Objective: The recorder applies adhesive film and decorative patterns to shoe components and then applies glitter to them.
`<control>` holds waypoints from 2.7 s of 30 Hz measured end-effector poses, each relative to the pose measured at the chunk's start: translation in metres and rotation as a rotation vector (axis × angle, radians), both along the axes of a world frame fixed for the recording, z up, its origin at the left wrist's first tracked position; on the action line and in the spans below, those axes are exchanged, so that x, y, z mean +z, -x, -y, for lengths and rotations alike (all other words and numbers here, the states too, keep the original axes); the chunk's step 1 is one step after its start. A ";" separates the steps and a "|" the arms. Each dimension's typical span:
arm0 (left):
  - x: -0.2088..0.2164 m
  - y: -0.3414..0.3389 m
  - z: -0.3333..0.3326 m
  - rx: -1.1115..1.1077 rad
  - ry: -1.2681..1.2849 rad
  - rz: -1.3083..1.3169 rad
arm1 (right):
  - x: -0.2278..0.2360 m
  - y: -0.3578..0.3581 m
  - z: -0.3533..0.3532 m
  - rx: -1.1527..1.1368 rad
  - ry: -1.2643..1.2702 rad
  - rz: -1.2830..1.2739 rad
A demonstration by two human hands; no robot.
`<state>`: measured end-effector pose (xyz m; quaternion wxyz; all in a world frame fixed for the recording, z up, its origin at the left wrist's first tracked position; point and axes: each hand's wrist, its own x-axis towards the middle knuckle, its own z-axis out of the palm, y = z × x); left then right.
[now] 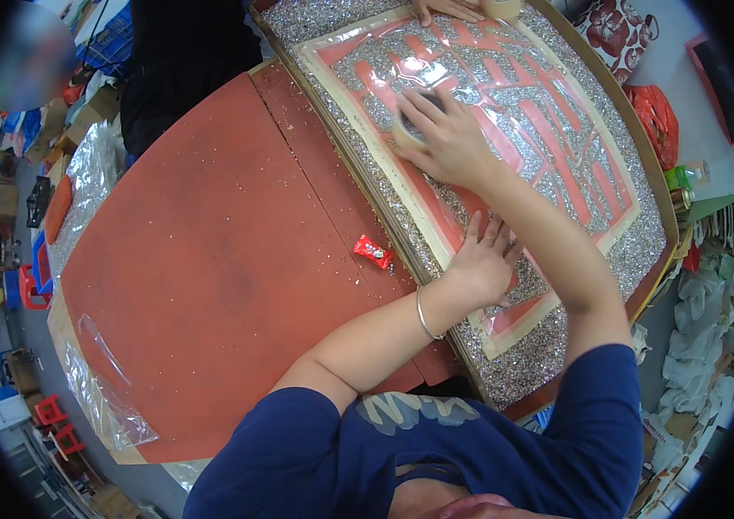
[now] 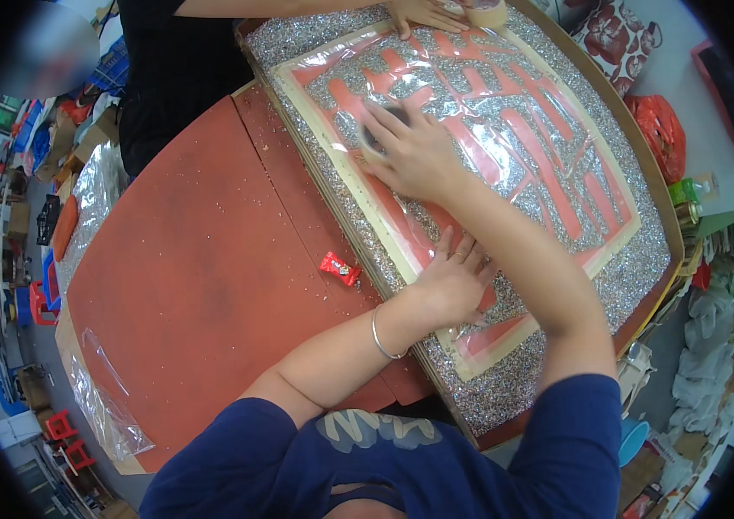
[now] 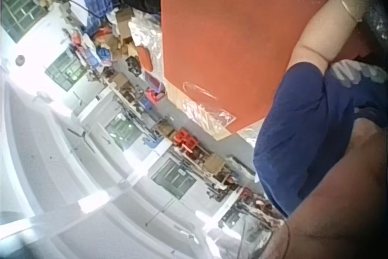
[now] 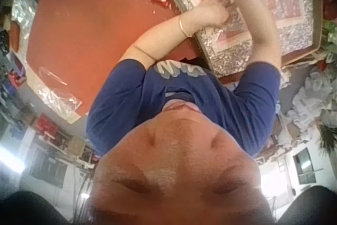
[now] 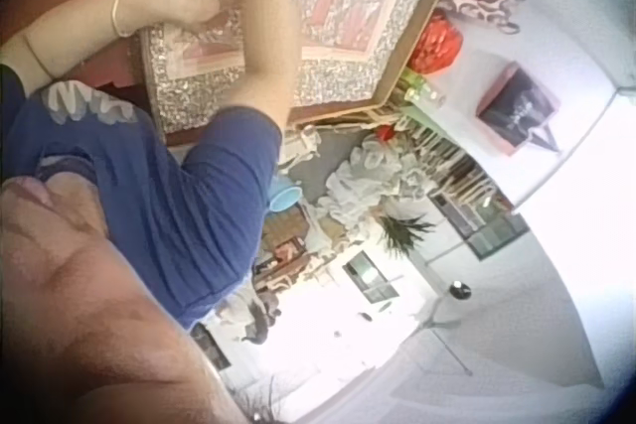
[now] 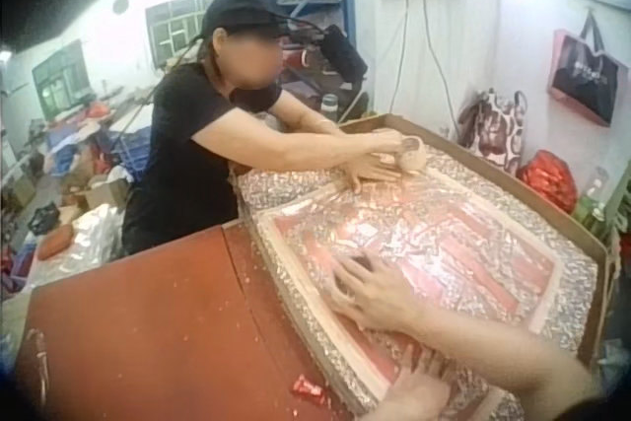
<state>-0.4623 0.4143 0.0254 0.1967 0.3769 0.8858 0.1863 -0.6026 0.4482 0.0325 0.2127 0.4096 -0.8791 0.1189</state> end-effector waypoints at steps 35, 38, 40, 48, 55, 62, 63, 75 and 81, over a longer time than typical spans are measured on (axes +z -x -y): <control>-0.004 0.074 0.074 0.708 -0.453 0.057 | -0.012 -0.057 -0.054 -0.171 0.029 0.017; -0.016 0.073 0.076 0.640 -0.367 -0.118 | 0.014 -0.135 -0.087 -0.031 0.030 0.238; -0.001 0.064 0.065 0.579 -0.247 -0.098 | 0.023 -0.179 -0.119 -0.109 -0.112 0.278; -0.019 0.063 0.066 0.378 -0.010 -0.191 | 0.007 -0.153 -0.081 -0.204 -0.156 0.168; 0.001 0.052 0.057 0.388 0.069 -0.132 | 0.015 -0.196 -0.125 -0.242 -0.078 0.247; 0.001 0.053 0.057 0.396 0.070 -0.107 | 0.008 -0.153 -0.186 -0.471 -0.121 0.032; 0.001 0.053 0.058 0.402 0.097 -0.104 | 0.005 -0.162 -0.166 -0.296 -0.128 0.064; -0.005 0.052 0.056 0.407 0.079 -0.117 | -0.010 -0.084 -0.141 -0.427 0.119 -0.009; 0.004 0.052 0.059 0.397 0.052 -0.116 | -0.001 -0.153 -0.155 -0.354 0.061 0.142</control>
